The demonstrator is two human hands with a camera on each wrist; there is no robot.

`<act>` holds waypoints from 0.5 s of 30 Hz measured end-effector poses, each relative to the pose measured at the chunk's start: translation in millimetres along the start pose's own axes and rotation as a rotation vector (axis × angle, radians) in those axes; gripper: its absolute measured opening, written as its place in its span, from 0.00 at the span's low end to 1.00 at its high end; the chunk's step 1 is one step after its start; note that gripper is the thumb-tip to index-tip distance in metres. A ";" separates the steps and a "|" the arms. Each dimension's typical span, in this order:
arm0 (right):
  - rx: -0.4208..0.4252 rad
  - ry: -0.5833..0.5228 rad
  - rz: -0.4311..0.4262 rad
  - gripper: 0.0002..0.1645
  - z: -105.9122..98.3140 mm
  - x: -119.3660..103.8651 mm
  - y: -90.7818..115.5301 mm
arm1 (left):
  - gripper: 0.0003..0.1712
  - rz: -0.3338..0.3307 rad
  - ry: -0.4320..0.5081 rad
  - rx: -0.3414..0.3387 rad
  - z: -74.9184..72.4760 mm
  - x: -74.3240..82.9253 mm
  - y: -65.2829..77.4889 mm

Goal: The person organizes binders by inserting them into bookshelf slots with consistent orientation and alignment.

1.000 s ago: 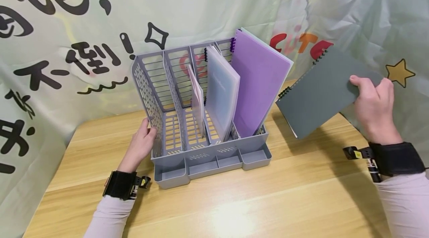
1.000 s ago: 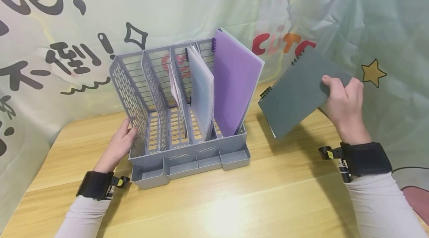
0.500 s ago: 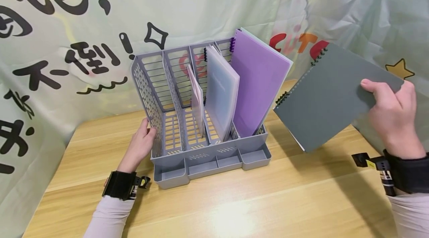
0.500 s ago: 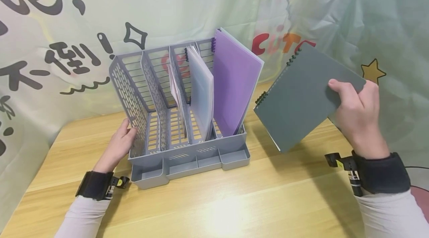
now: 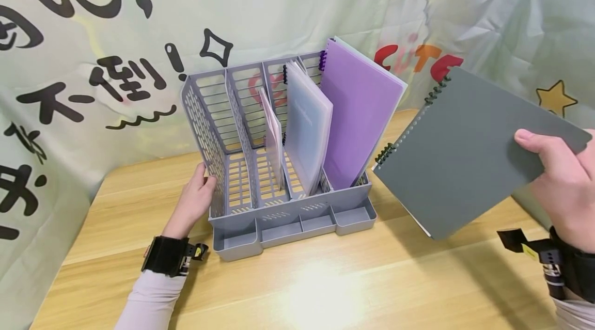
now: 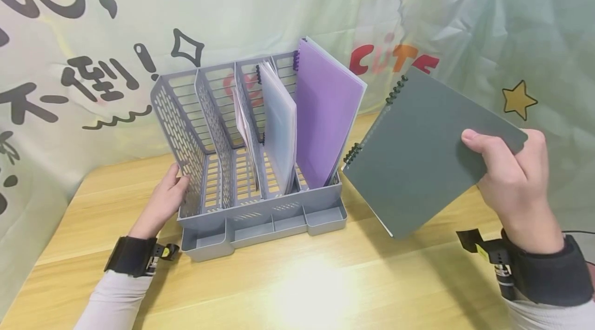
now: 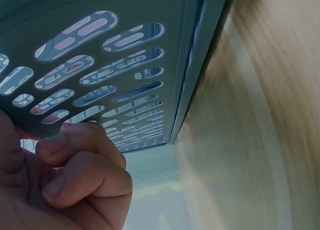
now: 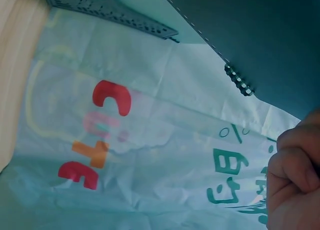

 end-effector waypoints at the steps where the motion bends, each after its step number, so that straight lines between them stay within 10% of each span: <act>1: -0.001 -0.027 0.011 0.24 -0.3 0.0 1.6 | 0.30 0.001 0.002 -0.001 0.0 -0.1 -0.1; 10: 0.106 -0.402 0.339 0.14 -0.5 4.0 11.8 | 0.30 -0.006 0.009 -0.003 -0.9 0.9 1.3; 15: 0.080 -0.570 0.342 0.09 1.5 0.6 18.9 | 0.31 -0.007 0.011 -0.004 -1.1 1.3 1.3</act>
Point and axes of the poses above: each hand's wrist, its own y-axis away from the middle knuckle, its own z-axis out of the palm, x = y × z, the point moved 2 cm from there along -y, towards the middle knuckle, and after that the axes turned 3 degrees about z, right-handed, at the moved point
